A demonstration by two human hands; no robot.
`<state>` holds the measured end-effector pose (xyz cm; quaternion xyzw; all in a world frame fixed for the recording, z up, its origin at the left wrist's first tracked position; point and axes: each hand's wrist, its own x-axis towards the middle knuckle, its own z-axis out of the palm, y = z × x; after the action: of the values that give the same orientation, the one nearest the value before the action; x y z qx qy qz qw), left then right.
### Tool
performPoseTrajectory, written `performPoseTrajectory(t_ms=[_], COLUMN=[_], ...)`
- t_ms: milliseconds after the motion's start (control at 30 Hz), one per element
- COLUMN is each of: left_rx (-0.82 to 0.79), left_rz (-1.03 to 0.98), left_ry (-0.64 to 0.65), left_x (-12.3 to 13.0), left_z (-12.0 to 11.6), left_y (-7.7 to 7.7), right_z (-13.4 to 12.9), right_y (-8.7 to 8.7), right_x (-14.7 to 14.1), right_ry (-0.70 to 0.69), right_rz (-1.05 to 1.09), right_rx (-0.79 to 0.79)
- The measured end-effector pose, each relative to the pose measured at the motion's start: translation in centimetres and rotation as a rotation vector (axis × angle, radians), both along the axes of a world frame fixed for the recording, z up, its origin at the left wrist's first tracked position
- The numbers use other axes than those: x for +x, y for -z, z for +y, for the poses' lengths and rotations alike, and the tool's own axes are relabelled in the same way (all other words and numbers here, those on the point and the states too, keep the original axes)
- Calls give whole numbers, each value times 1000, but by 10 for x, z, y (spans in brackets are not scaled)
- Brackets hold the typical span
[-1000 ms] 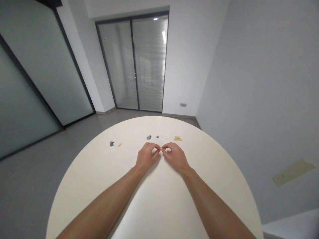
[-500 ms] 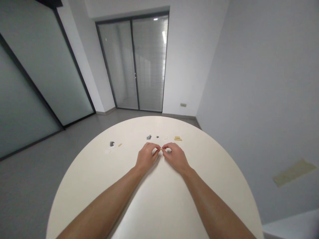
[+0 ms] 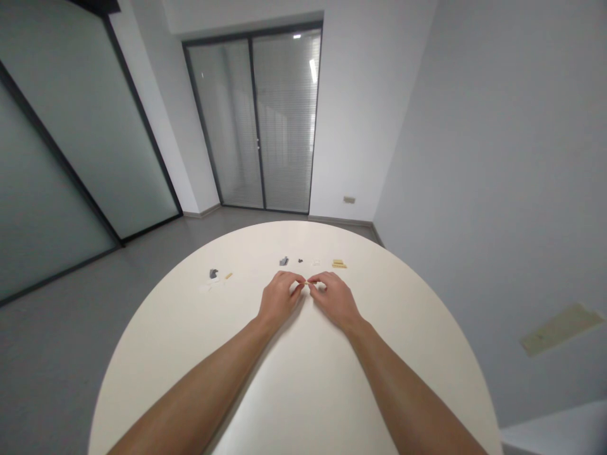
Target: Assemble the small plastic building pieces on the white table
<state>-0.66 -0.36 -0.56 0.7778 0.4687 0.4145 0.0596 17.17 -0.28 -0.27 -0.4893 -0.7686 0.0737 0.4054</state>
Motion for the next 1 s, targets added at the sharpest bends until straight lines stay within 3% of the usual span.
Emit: performPoseTrajectory(t_ms=[633, 1000], left_rx=[-75, -56], left_rz=[22, 19], left_ry=[-101, -82], left_x=[2, 0], left_z=[-2, 0], left_y=[-1, 3], right_z=[3, 2], right_y=[3, 1], right_x=[2, 2], right_ry=[-20, -9], right_rz=[12, -19], right_rx=[26, 0])
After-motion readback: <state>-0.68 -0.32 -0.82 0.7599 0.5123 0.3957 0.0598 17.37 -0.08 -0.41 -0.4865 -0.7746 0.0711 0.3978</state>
